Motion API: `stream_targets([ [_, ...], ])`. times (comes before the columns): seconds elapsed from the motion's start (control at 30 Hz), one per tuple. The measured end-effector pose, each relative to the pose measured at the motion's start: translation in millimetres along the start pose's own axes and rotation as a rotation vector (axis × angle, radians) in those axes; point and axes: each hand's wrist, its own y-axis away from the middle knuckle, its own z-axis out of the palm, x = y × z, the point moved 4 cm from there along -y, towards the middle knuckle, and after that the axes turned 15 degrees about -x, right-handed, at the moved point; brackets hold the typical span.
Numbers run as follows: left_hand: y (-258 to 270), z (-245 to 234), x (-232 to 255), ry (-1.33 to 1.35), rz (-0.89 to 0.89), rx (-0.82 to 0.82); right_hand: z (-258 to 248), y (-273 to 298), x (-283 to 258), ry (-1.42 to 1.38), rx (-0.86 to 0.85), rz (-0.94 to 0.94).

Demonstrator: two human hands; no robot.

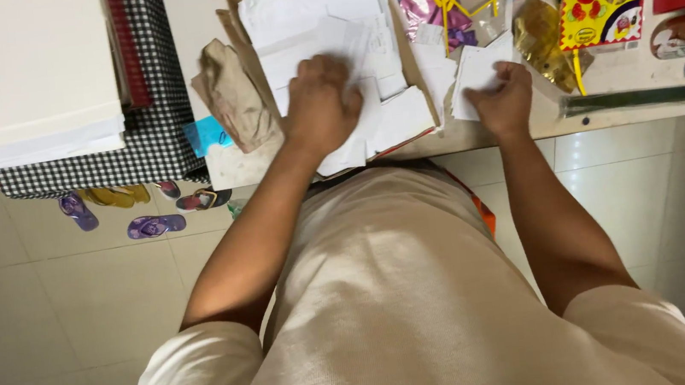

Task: The person is seen organizing papers and cards in a small box on a desk.

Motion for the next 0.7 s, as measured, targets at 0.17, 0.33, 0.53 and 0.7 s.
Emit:
stream_targets([
  [0.17,-21.6,35.0,50.5,-0.034,0.026,-0.216,-12.6,-2.6,-32.7,0.394,-0.111,-0.177],
  [0.33,-36.2,62.9,47.1,-0.104,-0.034,-0.321,-21.5,-16.0,-32.3,0.399,-0.312,-0.099],
  [0.53,-16.1,32.2,-24.1,-0.013,-0.129,-0.003,-24.3,-21.8,-45.2,0.518,-0.379,-0.297],
  [0.7,17.6,10.5,-17.7,0.088,-0.391,-0.217,-22.8,-31.7,-50.1,0.570,-0.398,-0.334],
])
